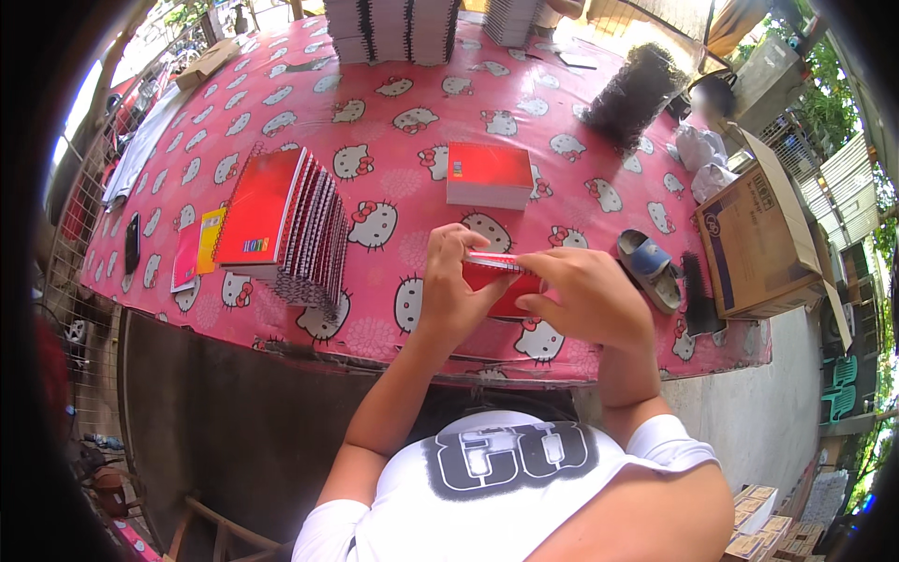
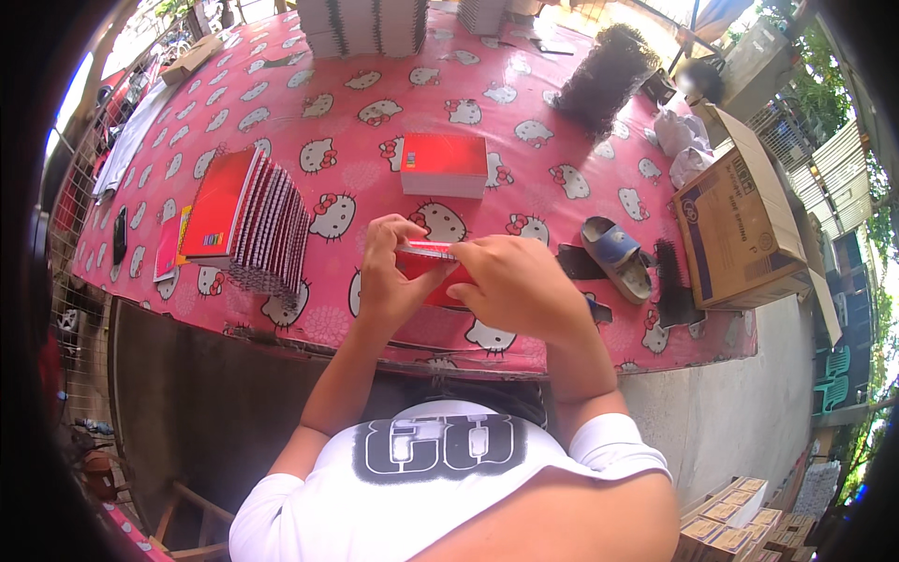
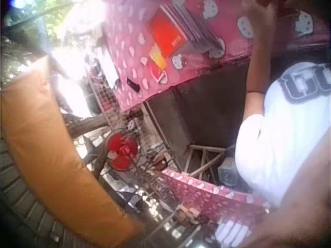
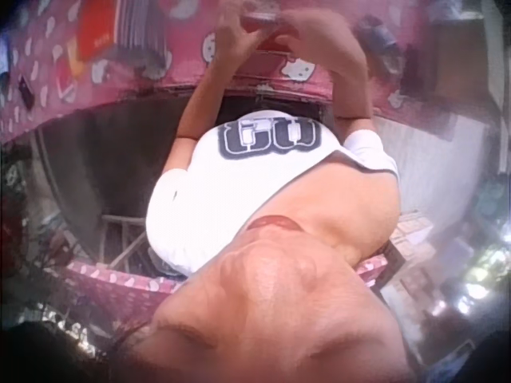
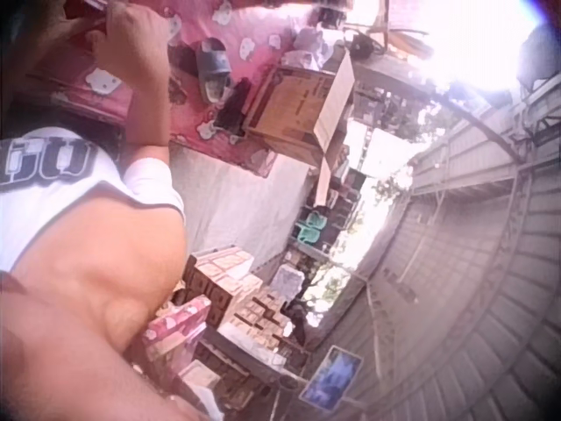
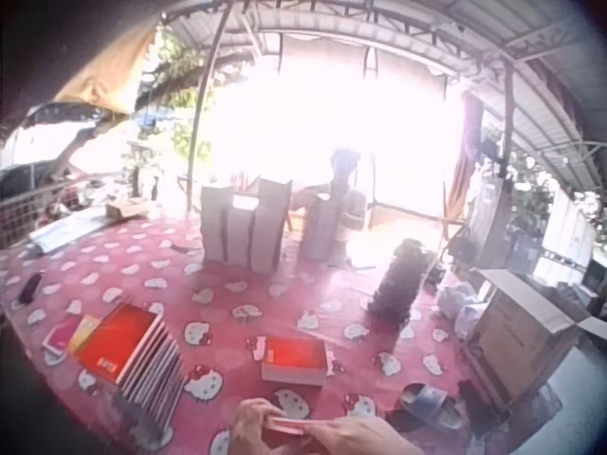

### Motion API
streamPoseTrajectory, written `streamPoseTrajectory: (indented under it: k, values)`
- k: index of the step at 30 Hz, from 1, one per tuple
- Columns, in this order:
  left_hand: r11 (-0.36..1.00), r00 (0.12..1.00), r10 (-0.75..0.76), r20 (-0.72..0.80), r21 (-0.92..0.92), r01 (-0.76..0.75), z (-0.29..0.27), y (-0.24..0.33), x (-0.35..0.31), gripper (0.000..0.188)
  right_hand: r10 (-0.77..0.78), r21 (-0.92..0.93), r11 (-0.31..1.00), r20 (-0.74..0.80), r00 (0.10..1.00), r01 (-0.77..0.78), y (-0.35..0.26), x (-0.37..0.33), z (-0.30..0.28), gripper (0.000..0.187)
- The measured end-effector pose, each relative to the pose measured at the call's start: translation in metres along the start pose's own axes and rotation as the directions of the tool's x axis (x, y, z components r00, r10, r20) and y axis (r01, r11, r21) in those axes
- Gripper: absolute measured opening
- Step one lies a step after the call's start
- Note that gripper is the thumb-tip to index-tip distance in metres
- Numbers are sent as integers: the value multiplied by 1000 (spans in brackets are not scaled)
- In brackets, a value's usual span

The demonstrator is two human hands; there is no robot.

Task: The person applies white tape to the spine of small red and purple notebooks by hand and cuts the tape using blue shears.

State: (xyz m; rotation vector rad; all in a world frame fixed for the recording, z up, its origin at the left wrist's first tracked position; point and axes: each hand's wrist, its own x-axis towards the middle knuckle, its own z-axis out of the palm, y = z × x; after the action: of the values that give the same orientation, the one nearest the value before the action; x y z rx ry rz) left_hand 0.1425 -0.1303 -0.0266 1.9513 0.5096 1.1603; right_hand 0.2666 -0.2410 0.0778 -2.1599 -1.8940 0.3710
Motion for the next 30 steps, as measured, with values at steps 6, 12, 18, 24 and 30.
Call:
streamPoseTrajectory:
  k: [6,12,18,24,30]
  values:
    - [957,979,-187,81,-211,200,-9,-7,-8,42,-94,41,994,-131,987,100,-6,-3,-4,43]
    - [816,977,-183,107,-538,211,-14,-23,-13,31,-29,71,997,-107,994,37,-12,7,-3,33]
    - [755,926,-359,119,-545,363,-22,-27,-19,37,-85,4,996,-53,995,85,-4,28,7,30]
    - [972,993,-96,-61,-221,80,-16,-28,-26,49,-32,-5,999,56,998,32,-8,36,14,40]
    - [984,992,-101,-71,-153,89,-14,-16,-18,48,-45,-74,996,99,994,53,-10,44,14,44]
